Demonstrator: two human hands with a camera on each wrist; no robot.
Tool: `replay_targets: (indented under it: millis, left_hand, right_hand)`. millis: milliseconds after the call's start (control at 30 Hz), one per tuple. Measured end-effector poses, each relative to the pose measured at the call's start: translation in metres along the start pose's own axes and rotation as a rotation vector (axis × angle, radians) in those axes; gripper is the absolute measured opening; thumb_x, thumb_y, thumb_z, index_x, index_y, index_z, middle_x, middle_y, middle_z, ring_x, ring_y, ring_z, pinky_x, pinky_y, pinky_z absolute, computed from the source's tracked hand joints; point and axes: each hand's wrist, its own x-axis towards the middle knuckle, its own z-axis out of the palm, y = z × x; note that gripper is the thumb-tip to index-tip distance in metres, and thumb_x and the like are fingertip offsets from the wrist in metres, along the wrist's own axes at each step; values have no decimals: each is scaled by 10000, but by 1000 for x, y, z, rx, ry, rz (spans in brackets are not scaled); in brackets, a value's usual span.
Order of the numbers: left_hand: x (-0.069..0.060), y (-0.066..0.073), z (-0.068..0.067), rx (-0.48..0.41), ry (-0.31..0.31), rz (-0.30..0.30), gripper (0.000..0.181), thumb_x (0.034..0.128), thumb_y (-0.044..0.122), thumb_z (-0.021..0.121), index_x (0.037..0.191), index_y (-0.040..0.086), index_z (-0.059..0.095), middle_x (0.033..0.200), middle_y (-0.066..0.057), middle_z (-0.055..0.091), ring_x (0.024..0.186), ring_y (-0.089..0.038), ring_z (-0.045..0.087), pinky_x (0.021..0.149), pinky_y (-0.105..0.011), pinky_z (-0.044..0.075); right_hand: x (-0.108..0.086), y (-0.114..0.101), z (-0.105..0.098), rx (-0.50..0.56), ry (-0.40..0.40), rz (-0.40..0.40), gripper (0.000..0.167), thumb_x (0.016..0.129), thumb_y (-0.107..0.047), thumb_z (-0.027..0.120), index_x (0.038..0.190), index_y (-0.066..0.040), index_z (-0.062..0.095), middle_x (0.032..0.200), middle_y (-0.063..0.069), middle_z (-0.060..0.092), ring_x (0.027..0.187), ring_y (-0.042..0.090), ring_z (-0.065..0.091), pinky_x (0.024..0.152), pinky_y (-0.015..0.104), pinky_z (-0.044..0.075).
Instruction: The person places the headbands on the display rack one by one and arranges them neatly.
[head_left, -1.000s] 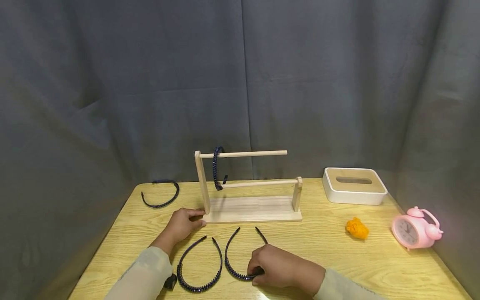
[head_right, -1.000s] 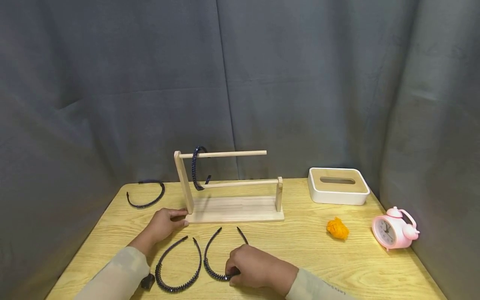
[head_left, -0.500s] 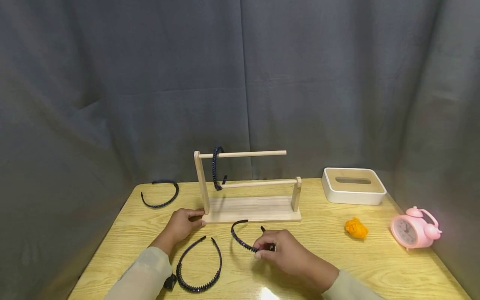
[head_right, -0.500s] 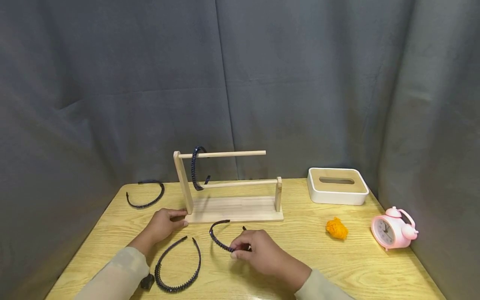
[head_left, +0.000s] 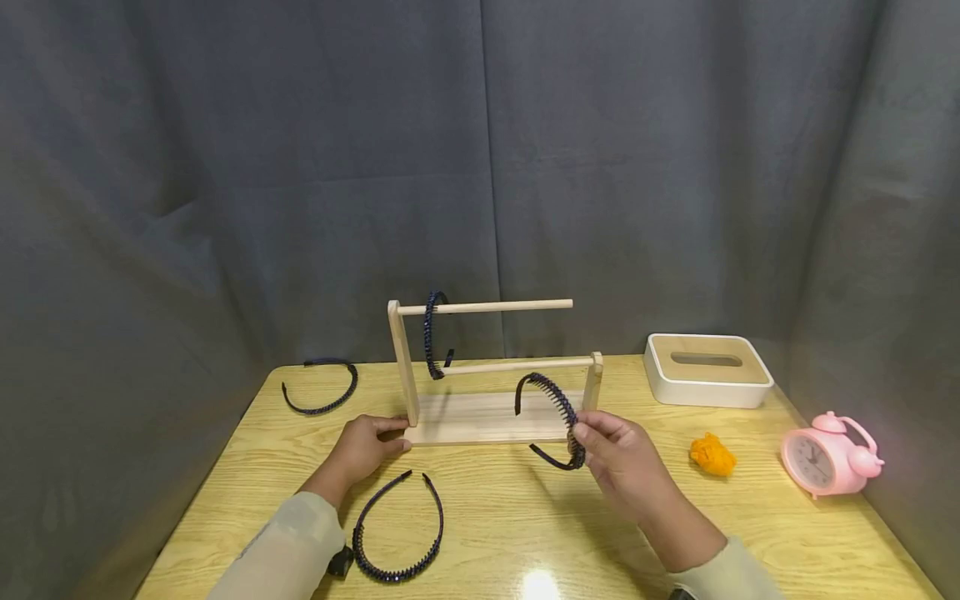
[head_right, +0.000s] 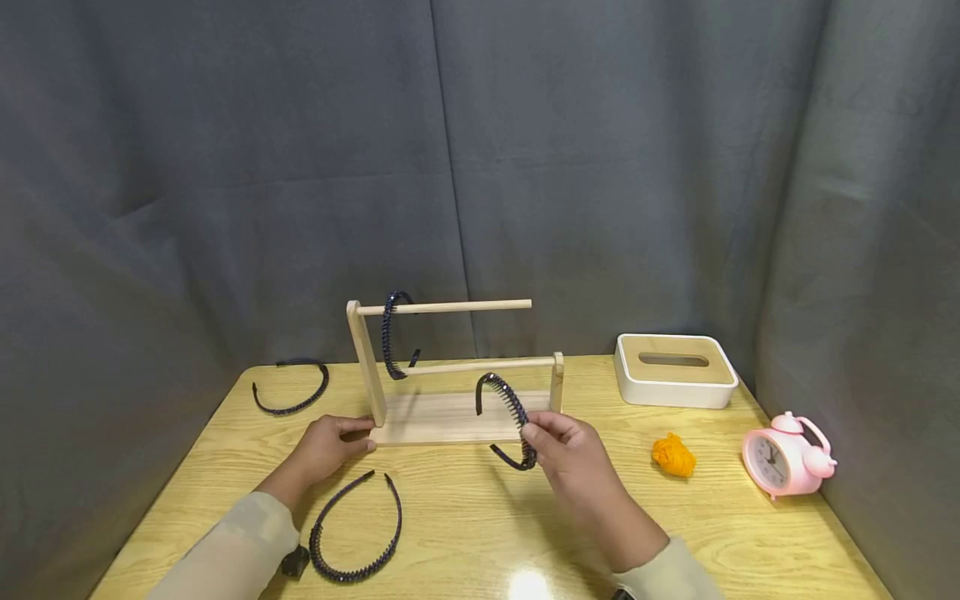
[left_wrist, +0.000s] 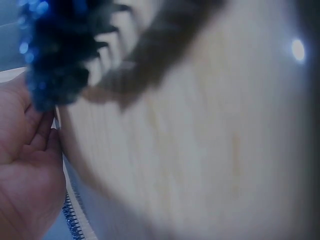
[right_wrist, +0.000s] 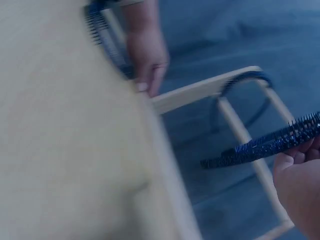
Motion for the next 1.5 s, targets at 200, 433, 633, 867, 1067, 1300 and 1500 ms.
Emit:
replay_targets:
  millis: [200, 433, 633, 867, 1067, 1300, 1500]
  left_hand:
    - [0, 1, -1, -12, -1, -5, 379, 1004, 212, 817, 1380, 177, 784, 1530, -117, 669, 1513, -447, 510, 1232, -611, 465]
    - [-1, -2, -1, -10, 2, 1, 380, 1004, 190, 815, 1382, 171, 782, 1544, -127, 655, 1496, -444, 532, 1212, -601, 490]
    - [-3, -4, 0, -18, 2, 2, 375, 1004, 186, 816, 1378, 173, 785, 1542, -132, 655, 1485, -446, 544, 1197, -595, 507]
    - [-2, -3, 2, -19, 3, 14, 378, 1002, 182, 817, 1378, 165, 783, 1535, -125, 662, 1495, -446, 532, 1212, -597, 492]
    - [0, 1, 2, -18, -1, 25, 373, 1004, 187, 816, 1376, 165, 785, 1533, -120, 665, 1493, -436, 538, 1221, -599, 481]
    - [2, 2, 0, -12, 6, 23, 369, 1001, 188, 820, 1367, 161, 790, 1524, -127, 671, 1492, -439, 537, 1232, -600, 470]
    - [-1, 0, 0, -22, 0, 6, 372, 1003, 188, 818, 1373, 169, 787, 1546, -116, 655, 1518, -446, 505, 1254, -611, 439]
  right_hand:
    - [3, -46, -2, 149, 99, -176, 250, 1120, 19, 568, 1116, -62, 805, 1000, -15, 768, 879, 75, 737, 831, 185, 634]
    - [22, -81, -3, 149, 271, -148, 153, 1106, -99, 652, 1067, -83, 800, 979, -25, 704, 862, 70, 687, 811, 175, 607]
    - [45, -81, 0, 123, 328, -135, 119, 1087, -136, 693, 1036, -119, 799, 989, -42, 704, 888, 54, 669, 860, 179, 602]
    - [58, -73, 10, 24, 350, -122, 150, 1095, -152, 687, 1007, -178, 806, 992, -52, 697, 916, 53, 650, 839, 180, 604]
    - [57, -74, 12, -29, 388, -108, 99, 1079, -178, 717, 1080, -121, 798, 998, -49, 681, 879, 50, 609, 756, 139, 567]
    - [61, -68, 7, -35, 422, -76, 92, 1082, -160, 710, 1095, -98, 775, 976, -55, 661, 840, 34, 564, 706, 121, 534]
    - [74, -54, 13, -40, 413, -63, 69, 1095, -130, 686, 1099, -118, 754, 961, -70, 634, 824, 36, 497, 636, 114, 423]
